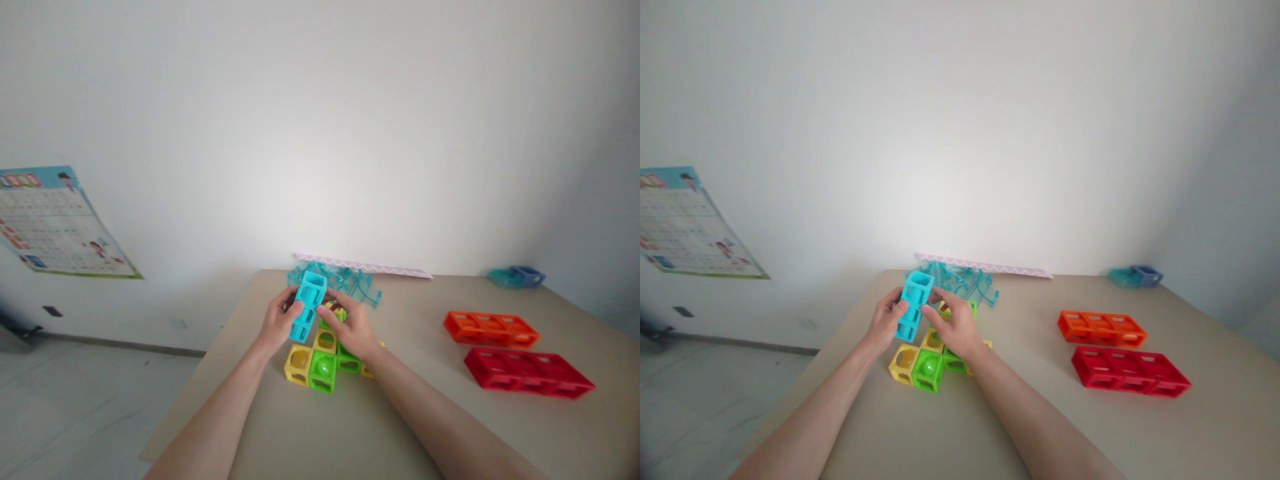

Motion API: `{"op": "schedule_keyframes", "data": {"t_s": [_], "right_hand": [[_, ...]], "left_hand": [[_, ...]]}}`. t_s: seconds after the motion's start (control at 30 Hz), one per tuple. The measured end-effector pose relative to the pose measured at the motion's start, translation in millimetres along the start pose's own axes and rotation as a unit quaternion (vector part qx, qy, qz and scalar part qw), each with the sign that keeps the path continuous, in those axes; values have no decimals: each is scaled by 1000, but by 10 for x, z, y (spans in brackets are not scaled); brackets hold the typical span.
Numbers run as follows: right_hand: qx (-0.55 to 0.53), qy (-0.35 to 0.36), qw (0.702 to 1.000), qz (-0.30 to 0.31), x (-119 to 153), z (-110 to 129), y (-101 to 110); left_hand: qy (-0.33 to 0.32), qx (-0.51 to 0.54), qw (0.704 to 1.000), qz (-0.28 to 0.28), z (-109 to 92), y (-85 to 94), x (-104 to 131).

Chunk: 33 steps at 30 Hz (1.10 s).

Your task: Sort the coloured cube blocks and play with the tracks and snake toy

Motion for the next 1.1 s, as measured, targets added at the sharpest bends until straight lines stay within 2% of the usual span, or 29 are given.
{"op": "schedule_keyframes", "data": {"t_s": [0.13, 0.27, 0.37, 0.47, 0.53, 0.6, 0.67, 0.7, 0.77, 0.83, 0.9, 1.0, 1.1], "right_hand": [[19, 25, 999, 23, 8, 25, -10], [7, 43, 999, 21, 15, 76, -14], [-2, 39, 998, -56, 3, 88, 36], [14, 42, 988, -146, -29, 113, 167], [25, 43, 983, -177, -39, 173, 318], [42, 45, 982, -181, -6, 288, 535], [77, 44, 986, -140, 99, 445, 805], [101, 39, 990, -93, 182, 527, 946], [137, 22, 989, 41, 416, 668, 1233], [186, 10, 967, 174, 725, 757, 1533], [245, -20, 936, 251, 1058, 764, 1856], [299, -68, 902, 304, 1497, 675, 2286], [332, -92, 887, 307, 1753, 595, 2571]], "left_hand": [[-29, 22, 999, -1, -13, -34, 37], [-36, 73, 996, 48, 31, -100, 50], [-45, 95, 991, 78, 57, -122, 40], [-46, 70, 991, 100, 70, -113, 38], [-26, 30, 992, 120, 95, -103, 43], [-12, 9, 991, 135, 127, -89, 44], [-3, 2, 991, 137, 169, -71, 35], [1, 0, 991, 134, 192, -62, 25], [12, -12, 992, 124, 242, -44, 3], [23, -21, 992, 123, 287, -33, -16], [29, -12, 992, 121, 318, -25, -30], [44, -8, 992, 122, 346, -40, -40], [61, -6, 993, 100, 335, -66, -38]]}}
Point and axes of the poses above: each hand's wrist, its own x-axis away from the middle knuckle, its own y-axis out of the back of the hand, z = x × y, the point moved 3 cm from there along -x, towards the middle knuckle, and after that the axes turned 12 degrees about y, right-handed, at the moved point
